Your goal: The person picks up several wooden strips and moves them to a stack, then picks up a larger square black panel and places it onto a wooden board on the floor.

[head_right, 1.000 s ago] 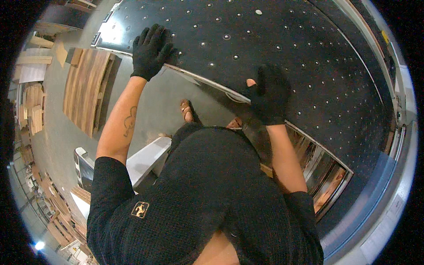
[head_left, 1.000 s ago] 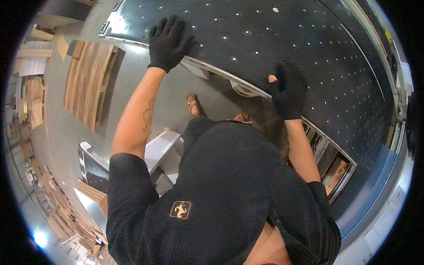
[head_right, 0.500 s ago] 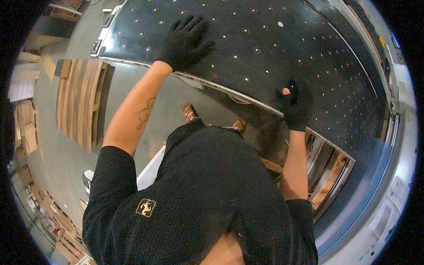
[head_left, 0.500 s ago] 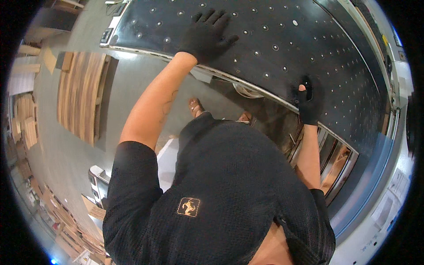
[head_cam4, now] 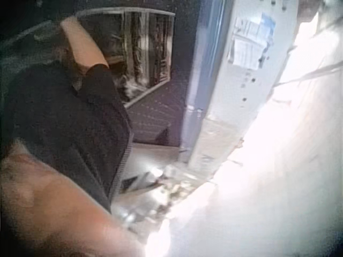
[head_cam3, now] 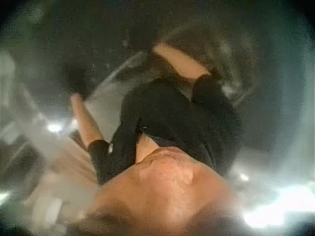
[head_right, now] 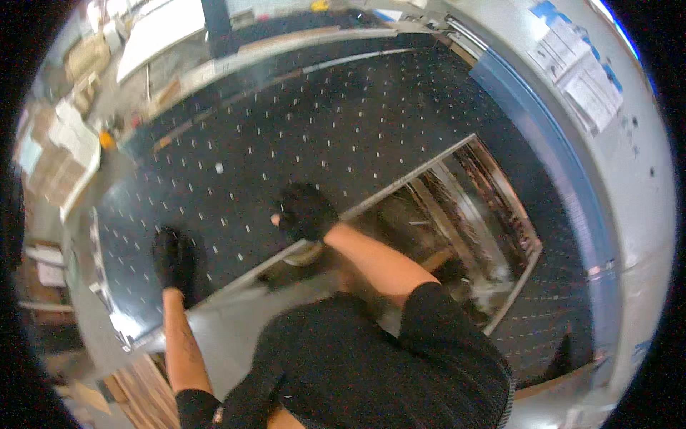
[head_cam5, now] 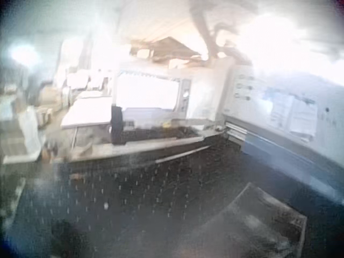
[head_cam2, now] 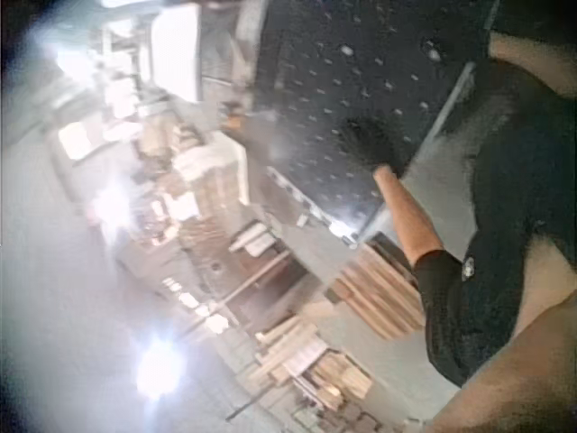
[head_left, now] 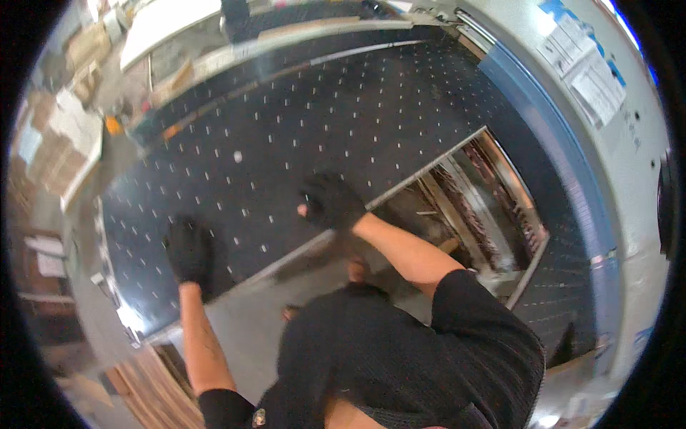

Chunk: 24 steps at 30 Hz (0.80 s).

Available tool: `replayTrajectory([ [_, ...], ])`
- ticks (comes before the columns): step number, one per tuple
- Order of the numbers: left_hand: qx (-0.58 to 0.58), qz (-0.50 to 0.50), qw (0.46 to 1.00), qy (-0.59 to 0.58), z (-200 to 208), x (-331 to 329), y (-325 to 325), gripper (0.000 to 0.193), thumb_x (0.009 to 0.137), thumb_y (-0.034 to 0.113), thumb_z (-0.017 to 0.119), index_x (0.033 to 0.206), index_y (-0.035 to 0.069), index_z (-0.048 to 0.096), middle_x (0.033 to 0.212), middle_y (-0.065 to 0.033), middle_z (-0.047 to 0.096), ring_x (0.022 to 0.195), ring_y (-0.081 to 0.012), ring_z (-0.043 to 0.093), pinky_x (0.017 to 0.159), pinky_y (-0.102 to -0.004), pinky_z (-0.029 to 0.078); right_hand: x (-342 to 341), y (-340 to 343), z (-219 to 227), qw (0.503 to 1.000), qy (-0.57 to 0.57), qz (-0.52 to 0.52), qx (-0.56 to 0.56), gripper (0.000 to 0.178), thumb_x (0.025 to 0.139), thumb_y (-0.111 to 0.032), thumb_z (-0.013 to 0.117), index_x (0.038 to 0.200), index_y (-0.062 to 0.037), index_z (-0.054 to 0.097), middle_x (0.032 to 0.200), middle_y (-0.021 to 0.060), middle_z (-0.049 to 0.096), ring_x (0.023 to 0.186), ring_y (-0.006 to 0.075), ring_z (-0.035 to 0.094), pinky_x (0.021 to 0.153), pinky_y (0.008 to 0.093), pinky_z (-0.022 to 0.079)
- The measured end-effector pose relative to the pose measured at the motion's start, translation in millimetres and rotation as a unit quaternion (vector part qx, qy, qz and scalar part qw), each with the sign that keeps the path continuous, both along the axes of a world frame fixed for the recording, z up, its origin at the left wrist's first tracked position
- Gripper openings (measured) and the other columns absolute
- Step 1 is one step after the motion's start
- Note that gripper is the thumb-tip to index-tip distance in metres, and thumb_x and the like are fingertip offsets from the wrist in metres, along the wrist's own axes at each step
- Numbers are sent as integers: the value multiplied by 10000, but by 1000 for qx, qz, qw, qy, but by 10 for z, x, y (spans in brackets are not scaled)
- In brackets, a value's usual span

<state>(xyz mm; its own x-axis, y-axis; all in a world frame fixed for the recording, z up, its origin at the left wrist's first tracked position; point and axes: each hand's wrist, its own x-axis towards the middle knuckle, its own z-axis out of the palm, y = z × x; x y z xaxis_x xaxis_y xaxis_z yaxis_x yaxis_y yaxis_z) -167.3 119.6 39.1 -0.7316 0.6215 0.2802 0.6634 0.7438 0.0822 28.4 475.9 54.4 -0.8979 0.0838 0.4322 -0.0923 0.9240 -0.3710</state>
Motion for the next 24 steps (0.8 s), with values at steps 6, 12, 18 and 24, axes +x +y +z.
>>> replayTrajectory([
  [6, 30, 34, 998, 52, -382, -209, -105, 510, 984, 354, 564, 1338, -11, 603, 1461, -221, 548, 1381, -430, 467, 1174, -526, 312, 82, 363, 88, 996, -55, 72, -17, 455, 877, -433, 684, 1081, -27, 714, 1227, 218, 651, 1184, 417, 584, 1043, 528, 445],
  [12, 6, 102, 995, 21, -606, -15, -11, 514, 1025, 371, 512, 1375, 1, 590, 1484, -226, 532, 1408, -427, 443, 1187, -529, 290, 367, 1271, -64, 999, 12, 34, 11, 491, 907, -450, 667, 1050, 17, 718, 1120, 233, 674, 1087, 428, 622, 988, 539, 479],
  [18, 1, 106, 994, 2, -459, 653, 770, 544, 1036, 402, 498, 1427, 28, 556, 1519, -218, 504, 1434, -429, 416, 1200, -532, 273, 442, 1558, -190, 997, 39, -37, -58, 548, 921, -489, 657, 1131, 16, 700, 1154, 252, 667, 1091, 425, 623, 1008, 519, 481],
  [24, 37, 39, 998, -18, -201, 1033, 1831, 638, 965, 459, 583, 1419, 13, 543, 1504, -242, 505, 1431, -461, 407, 1195, -566, 271, 389, 1532, -285, 993, 64, -58, -86, 567, 924, -512, 653, 1126, 17, 679, 1170, 256, 643, 1121, 421, 597, 1024, 513, 459],
])
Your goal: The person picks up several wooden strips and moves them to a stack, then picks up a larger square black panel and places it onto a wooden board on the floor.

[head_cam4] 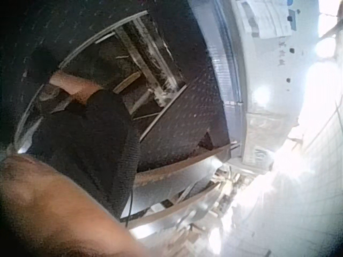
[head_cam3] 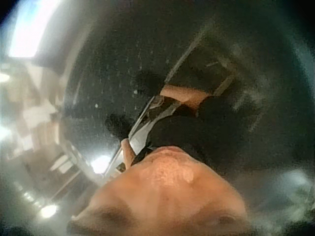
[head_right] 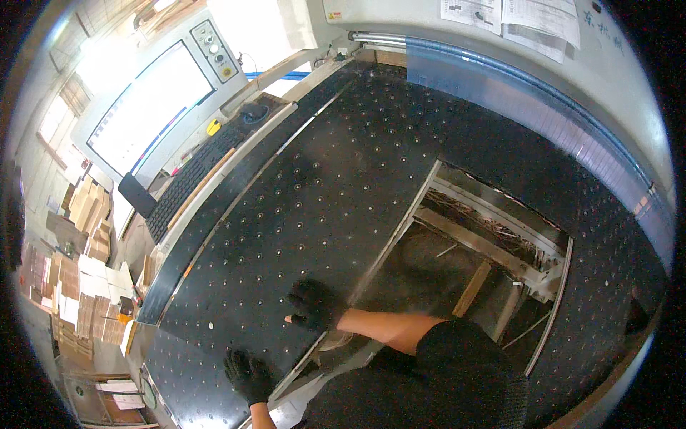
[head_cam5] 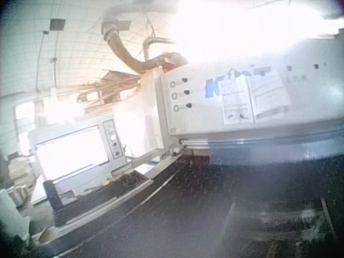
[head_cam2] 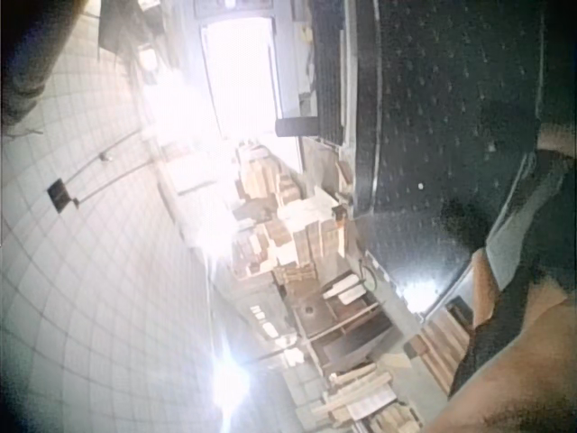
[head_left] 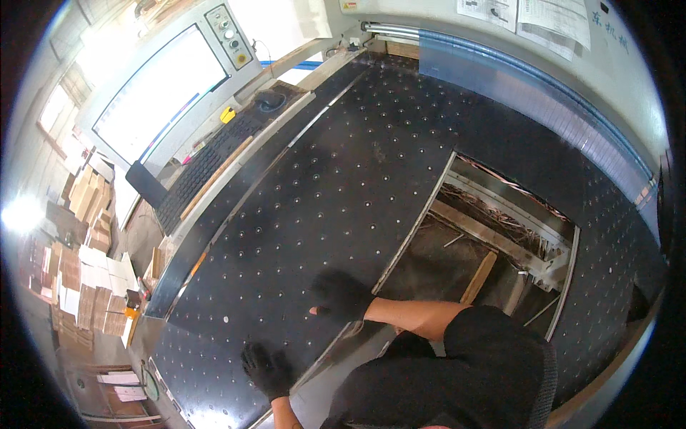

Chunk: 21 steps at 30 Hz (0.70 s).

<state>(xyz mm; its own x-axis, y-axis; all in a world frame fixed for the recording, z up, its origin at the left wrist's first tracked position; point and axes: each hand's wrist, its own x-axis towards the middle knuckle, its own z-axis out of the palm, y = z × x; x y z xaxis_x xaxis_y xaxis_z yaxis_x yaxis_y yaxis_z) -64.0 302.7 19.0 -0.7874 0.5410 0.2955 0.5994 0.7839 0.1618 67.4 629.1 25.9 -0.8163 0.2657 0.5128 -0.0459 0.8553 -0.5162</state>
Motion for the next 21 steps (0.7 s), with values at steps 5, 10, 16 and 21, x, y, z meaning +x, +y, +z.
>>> replayTrajectory([
  [5, -4, -154, 988, 24, 96, -48, 588, 615, 921, 424, 635, 1365, 5, 566, 1488, -253, 506, 1412, -475, 414, 1189, -575, 273, -1, -30, -41, 999, 12, -18, 40, 494, 929, -473, 646, 1053, 6, 658, 1100, 242, 636, 1081, 423, 590, 989, 518, 454],
  [10, 62, -191, 979, -24, 165, -35, 819, 574, 917, 386, 637, 1345, 6, 580, 1473, -240, 524, 1408, -474, 418, 1182, -575, 282, -17, -43, 0, 998, 51, -14, 30, 361, 889, -386, 681, 951, -31, 661, 982, 217, 631, 982, 428, 590, 890, 534, 467],
  [16, 83, -225, 969, -55, 196, -70, 811, 542, 921, 375, 644, 1313, 2, 610, 1467, -223, 538, 1409, -465, 424, 1179, -570, 288, -8, -102, 89, 997, 24, -42, 57, 269, 864, -319, 680, 869, -51, 659, 936, 199, 639, 952, 415, 586, 865, 532, 467],
  [21, 83, -239, 967, -22, 119, -114, 779, 487, 923, 351, 652, 1260, 0, 649, 1442, -212, 566, 1394, -445, 449, 1170, -558, 308, -14, -86, 175, 997, -61, 6, 55, 338, 883, -369, 672, 943, -37, 689, 1053, 199, 653, 1048, 402, 597, 940, 525, 469],
])
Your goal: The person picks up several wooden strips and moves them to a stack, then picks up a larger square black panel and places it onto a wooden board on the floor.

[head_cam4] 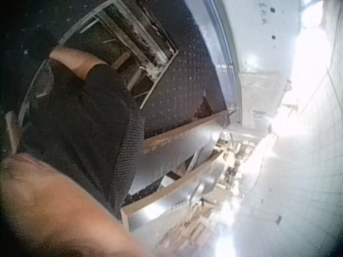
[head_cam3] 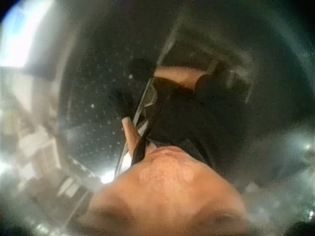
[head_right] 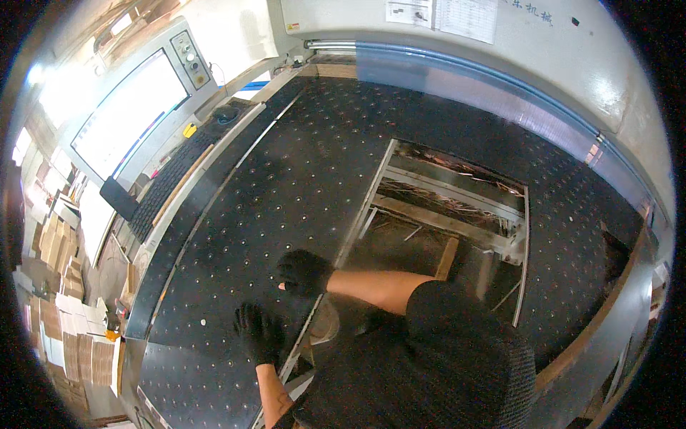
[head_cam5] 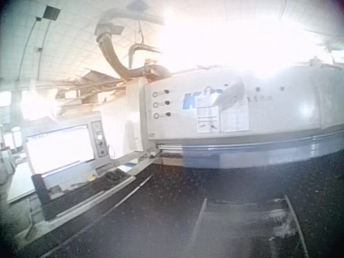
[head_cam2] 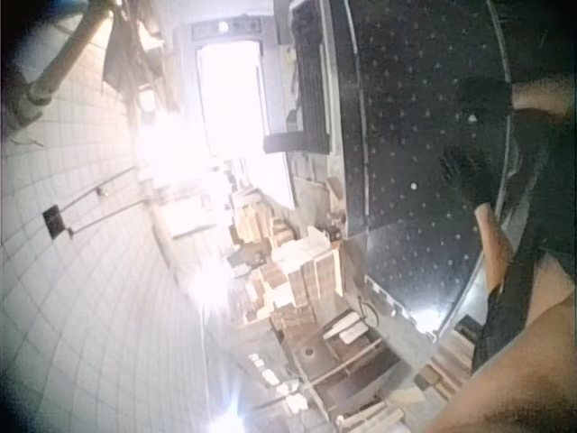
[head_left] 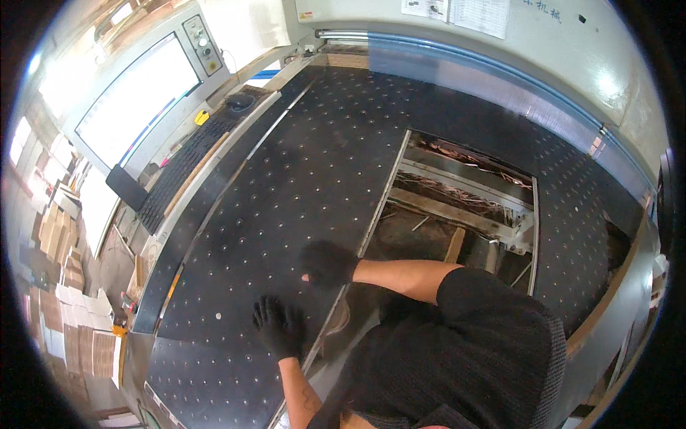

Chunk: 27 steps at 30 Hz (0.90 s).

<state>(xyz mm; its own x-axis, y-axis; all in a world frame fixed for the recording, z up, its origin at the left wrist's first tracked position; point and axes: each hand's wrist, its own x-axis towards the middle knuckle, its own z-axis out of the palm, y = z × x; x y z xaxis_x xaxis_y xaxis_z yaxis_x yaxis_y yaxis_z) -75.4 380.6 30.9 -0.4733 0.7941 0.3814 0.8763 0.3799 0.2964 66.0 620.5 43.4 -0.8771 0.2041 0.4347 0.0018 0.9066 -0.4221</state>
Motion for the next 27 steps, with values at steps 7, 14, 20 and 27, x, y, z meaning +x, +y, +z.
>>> replayTrajectory([
  [7, -2, 32, 999, -29, -52, -19, 13, 469, 916, 313, 671, 1267, 4, 644, 1426, -208, 580, 1361, -440, 484, 1152, -539, 344, -28, 95, -165, 999, 20, -6, -24, 330, 862, -329, 697, 1000, -31, 673, 1045, 200, 640, 1037, 412, 595, 959, 532, 453],
  [14, -45, 182, 971, -146, -305, -93, 126, 561, 1028, 290, 552, 1484, -24, 463, 1533, -195, 493, 1472, -373, 378, 1232, -469, 247, 249, 882, -311, 990, 77, 120, -9, 453, 882, -373, 706, 1149, -9, 661, 1176, 214, 655, 1138, 414, 598, 1034, 521, 446],
  [20, -47, 287, 957, -16, -470, -87, 327, 530, 1024, 317, 545, 1453, 8, 537, 1512, -191, 524, 1472, -386, 379, 1230, -506, 247, 565, 1660, -213, 996, 32, 74, -24, 597, 949, -493, 616, 1260, 16, 650, 1352, 253, 608, 1278, 410, 553, 1127, 523, 399],
  [27, -42, 272, 960, 47, -259, 196, 894, 496, 976, 354, 626, 1361, 41, 617, 1468, -206, 555, 1382, -413, 481, 1194, -530, 307, 644, 1731, -38, 992, 40, 98, -67, 537, 929, -471, 663, 1208, -13, 687, 1283, 213, 657, 1212, 413, 587, 1112, 517, 413],
])
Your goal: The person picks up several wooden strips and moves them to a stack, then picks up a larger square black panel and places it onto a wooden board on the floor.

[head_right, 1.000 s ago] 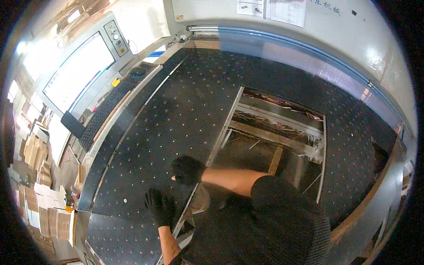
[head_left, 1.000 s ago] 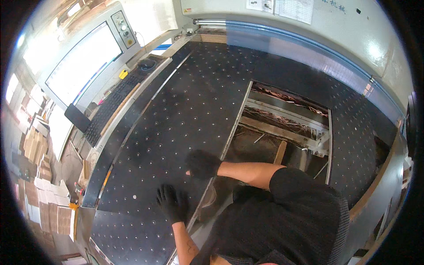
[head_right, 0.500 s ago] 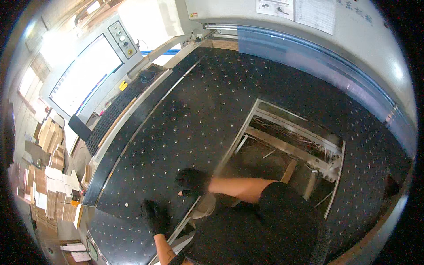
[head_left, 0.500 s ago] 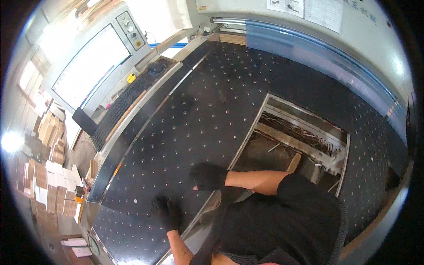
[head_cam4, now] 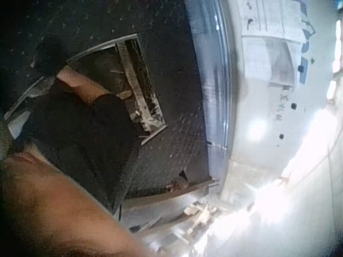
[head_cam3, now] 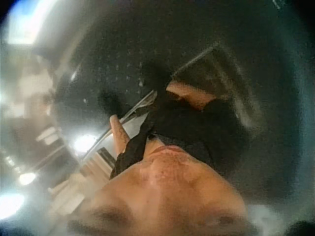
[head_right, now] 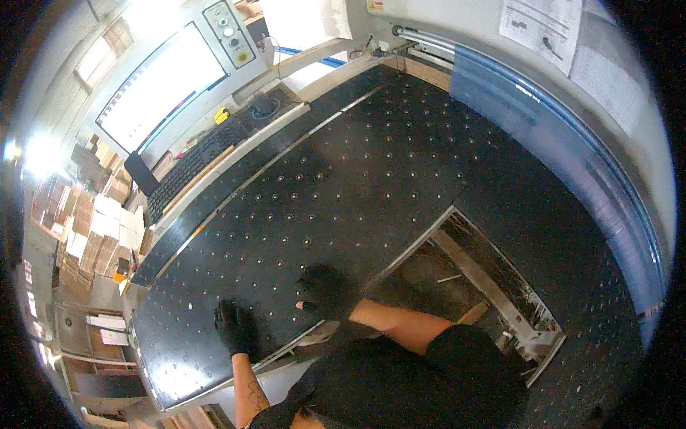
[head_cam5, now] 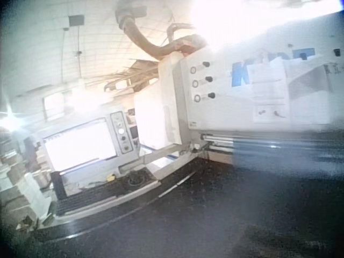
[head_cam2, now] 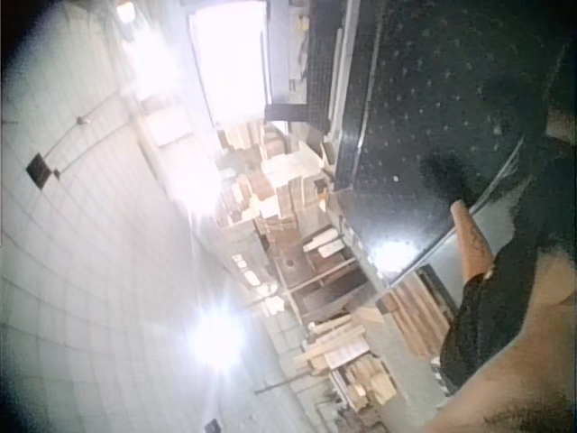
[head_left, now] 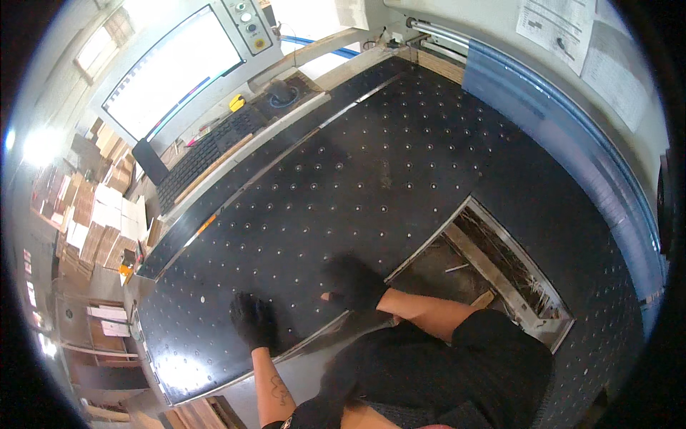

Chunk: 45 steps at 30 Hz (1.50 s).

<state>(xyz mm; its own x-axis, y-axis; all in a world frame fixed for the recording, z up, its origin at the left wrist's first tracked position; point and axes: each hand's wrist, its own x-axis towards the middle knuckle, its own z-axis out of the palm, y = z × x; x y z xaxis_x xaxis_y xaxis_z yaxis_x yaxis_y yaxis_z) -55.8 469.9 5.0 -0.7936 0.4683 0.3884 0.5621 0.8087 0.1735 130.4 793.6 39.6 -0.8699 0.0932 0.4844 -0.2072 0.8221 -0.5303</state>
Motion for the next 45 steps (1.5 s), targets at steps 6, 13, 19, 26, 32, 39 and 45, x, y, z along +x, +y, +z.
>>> replayTrajectory([
  [6, 36, 0, 999, -2, 141, 180, 300, 554, 909, 398, 690, 1333, 48, 618, 1397, -214, 594, 1336, -435, 507, 1157, -544, 345, -64, -24, -85, 998, 38, 40, 6, 474, 902, -426, 693, 1167, -33, 685, 1262, 196, 658, 1215, 407, 582, 1088, 520, 419],
  [13, 20, -15, 998, -64, 461, 346, 367, 554, 956, 374, 629, 1383, 26, 574, 1464, -227, 537, 1410, -424, 434, 1184, -524, 305, -83, -50, 37, 1000, -12, 12, 20, 332, 823, -305, 767, 1051, -73, 697, 1165, 150, 680, 1153, 379, 616, 1008, 507, 471],
  [19, 36, -70, 990, -117, 642, 388, 305, 533, 953, 316, 644, 1389, 20, 563, 1447, -216, 549, 1380, -424, 464, 1175, -524, 320, -115, -181, 134, 996, 38, -55, 65, 337, 817, -290, 772, 1045, -55, 697, 1087, 165, 697, 1088, 387, 641, 972, 492, 495],
  [26, 90, -168, 982, 8, 399, 277, 208, 485, 933, 361, 678, 1275, 23, 619, 1310, -228, 615, 1254, -441, 545, 1084, -536, 401, -146, -258, 38, 989, 66, -128, 46, 416, 844, -353, 747, 1113, -39, 705, 1146, 200, 697, 1078, 423, 633, 967, 526, 492],
  [32, 94, -177, 979, -33, 364, 283, 148, 542, 950, 369, 662, 1350, 16, 568, 1384, -229, 575, 1327, -435, 499, 1131, -548, 351, -168, -300, 76, 985, 51, -147, 70, 378, 817, -329, 771, 1048, -34, 721, 1114, 208, 697, 1083, 436, 623, 968, 527, 492],
  [39, 91, -153, 981, -73, 538, 358, 285, 494, 949, 339, 651, 1314, 15, 575, 1338, -247, 588, 1318, -431, 500, 1138, -544, 339, -154, -222, 153, 994, 30, -100, 41, 373, 802, -314, 789, 1023, -23, 719, 1078, 197, 699, 1055, 428, 636, 967, 513, 495],
  [45, 71, -98, 986, -116, 715, 448, 380, 496, 932, 300, 657, 1355, 51, 580, 1430, -194, 569, 1356, -401, 491, 1155, -531, 336, -136, -191, 104, 991, 77, -78, 74, 391, 792, -310, 793, 1048, -30, 703, 1082, 178, 693, 1079, 413, 629, 994, 515, 481],
])
